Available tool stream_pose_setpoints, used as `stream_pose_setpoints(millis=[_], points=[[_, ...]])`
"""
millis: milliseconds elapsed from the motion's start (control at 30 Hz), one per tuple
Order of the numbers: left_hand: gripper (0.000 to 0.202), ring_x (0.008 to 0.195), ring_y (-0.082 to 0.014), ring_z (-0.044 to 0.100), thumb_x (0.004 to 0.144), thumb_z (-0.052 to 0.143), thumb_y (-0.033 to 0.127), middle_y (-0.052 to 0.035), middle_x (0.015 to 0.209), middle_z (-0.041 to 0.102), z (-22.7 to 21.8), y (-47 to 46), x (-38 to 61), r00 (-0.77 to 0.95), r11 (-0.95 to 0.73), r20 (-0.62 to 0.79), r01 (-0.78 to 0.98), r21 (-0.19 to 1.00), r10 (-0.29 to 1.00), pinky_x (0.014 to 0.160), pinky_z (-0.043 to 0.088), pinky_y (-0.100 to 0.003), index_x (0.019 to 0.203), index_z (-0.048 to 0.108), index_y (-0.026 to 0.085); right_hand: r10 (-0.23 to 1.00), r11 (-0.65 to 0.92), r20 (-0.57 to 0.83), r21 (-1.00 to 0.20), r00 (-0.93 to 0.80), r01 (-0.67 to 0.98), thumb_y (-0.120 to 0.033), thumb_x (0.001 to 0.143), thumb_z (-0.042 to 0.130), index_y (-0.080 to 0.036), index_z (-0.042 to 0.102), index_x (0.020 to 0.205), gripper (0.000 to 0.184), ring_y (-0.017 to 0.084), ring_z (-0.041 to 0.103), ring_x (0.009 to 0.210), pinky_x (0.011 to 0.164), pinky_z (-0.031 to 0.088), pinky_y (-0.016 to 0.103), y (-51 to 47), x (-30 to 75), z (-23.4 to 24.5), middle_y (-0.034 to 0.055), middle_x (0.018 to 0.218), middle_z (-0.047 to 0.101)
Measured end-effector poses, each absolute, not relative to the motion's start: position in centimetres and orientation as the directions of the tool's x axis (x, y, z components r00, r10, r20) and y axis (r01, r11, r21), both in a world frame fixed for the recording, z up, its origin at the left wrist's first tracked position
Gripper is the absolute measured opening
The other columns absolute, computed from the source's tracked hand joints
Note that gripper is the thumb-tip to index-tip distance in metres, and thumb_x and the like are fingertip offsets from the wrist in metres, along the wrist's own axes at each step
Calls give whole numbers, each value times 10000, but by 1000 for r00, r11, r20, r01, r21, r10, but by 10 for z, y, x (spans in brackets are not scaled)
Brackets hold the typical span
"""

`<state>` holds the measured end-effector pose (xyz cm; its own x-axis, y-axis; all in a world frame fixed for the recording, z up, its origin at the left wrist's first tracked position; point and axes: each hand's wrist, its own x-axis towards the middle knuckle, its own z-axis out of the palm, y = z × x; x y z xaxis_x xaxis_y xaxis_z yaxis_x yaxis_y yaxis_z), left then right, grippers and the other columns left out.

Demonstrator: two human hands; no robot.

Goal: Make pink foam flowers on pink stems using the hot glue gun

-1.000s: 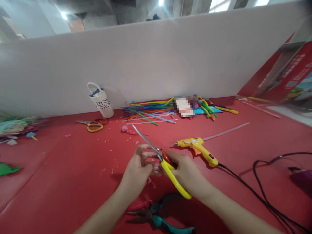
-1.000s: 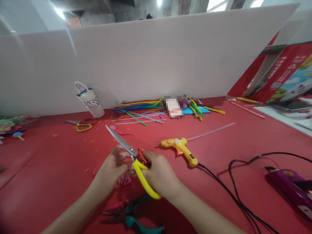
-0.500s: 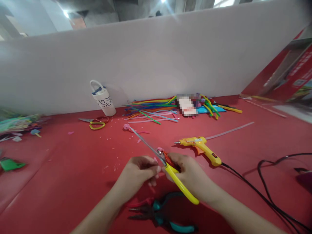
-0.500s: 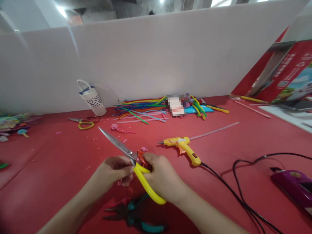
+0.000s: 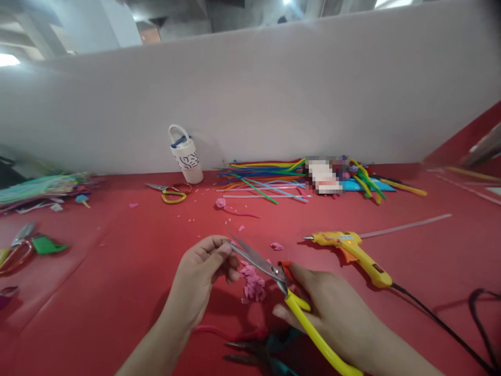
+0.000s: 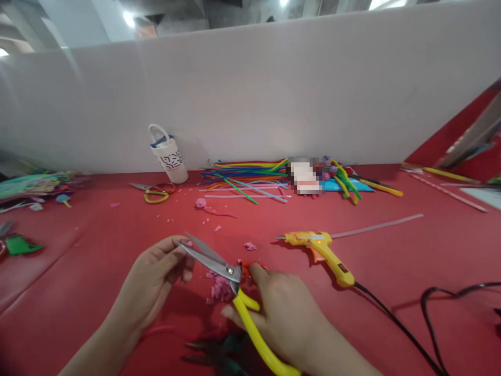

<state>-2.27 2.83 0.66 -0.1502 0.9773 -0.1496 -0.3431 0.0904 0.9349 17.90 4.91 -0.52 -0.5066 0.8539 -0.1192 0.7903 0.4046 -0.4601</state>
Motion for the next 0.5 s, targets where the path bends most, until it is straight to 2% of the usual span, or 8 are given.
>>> stream_pose_setpoints(millis=[167, 500], points=[[55, 419, -64, 526, 745, 608, 183, 25, 529, 603, 9, 28, -24, -145, 69, -120, -318, 946, 982, 420, 412, -154, 721, 611, 134, 843, 428, -136, -417, -521, 802, -513, 788, 476, -231, 401, 671, 315, 198, 517, 517, 480, 183, 264, 49, 180, -12, 44, 618, 610], [88, 421, -67, 549, 753, 612, 198, 21, 534, 610, 8, 26, -25, -137, 71, -117, -297, 952, 984, 429, 415, -158, 686, 612, 141, 832, 426, -141, -460, -537, 779, -470, 794, 485, -228, 417, 649, 290, 177, 504, 497, 468, 191, 252, 48, 180, -13, 33, 600, 603]])
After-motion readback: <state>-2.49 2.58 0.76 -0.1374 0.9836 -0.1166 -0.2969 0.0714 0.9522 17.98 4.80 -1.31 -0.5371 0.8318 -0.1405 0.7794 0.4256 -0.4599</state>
